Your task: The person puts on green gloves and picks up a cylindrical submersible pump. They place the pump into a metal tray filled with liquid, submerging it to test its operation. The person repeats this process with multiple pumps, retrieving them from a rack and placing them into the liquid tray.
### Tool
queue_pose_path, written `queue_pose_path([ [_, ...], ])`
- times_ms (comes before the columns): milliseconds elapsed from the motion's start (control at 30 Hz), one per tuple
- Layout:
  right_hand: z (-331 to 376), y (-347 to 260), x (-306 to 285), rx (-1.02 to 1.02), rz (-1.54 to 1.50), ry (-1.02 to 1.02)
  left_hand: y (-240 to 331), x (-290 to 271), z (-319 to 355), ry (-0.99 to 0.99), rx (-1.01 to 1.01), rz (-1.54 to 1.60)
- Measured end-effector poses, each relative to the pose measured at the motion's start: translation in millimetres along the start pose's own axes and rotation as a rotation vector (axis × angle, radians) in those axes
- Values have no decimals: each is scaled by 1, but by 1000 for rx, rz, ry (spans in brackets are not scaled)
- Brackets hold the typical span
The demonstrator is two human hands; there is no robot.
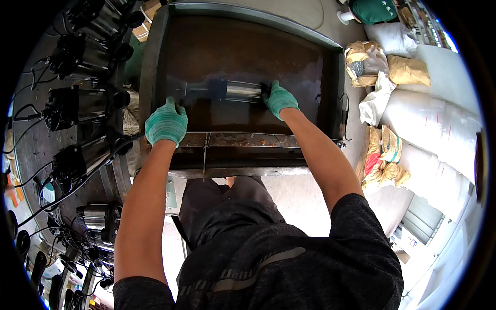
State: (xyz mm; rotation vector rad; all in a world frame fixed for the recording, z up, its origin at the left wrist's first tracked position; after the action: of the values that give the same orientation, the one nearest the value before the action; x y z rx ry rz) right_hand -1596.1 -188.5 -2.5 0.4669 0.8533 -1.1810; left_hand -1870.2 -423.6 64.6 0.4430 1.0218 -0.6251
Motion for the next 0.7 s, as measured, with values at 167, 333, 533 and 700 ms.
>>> queue_pose_path([
  [167, 3, -5, -6, -18, -11, -1, 0, -1, 1, -5, 1, 0],
  [333, -2, -1, -2, 5, -15, 14, 1, 1, -1, -3, 2, -7],
  [533, 3, -6, -7, 5, -73, -15, 0, 3, -2, 3, 9, 0],
  [700, -3, -4, 0, 93, -45, -4, -2, 0, 0, 33, 2, 61],
])
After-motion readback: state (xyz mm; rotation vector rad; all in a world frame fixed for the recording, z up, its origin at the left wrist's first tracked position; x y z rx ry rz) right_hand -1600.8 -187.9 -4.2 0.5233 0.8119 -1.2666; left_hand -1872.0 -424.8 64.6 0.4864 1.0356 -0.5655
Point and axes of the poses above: each hand's wrist, its own z-axis away from the middle knuckle, its own x-axis out of the palm, y = z × x, the point moved 10 cm from there along -z, towards the middle knuckle, and after that the axes turned 5 degrees about -z, right-handed, at the moved point
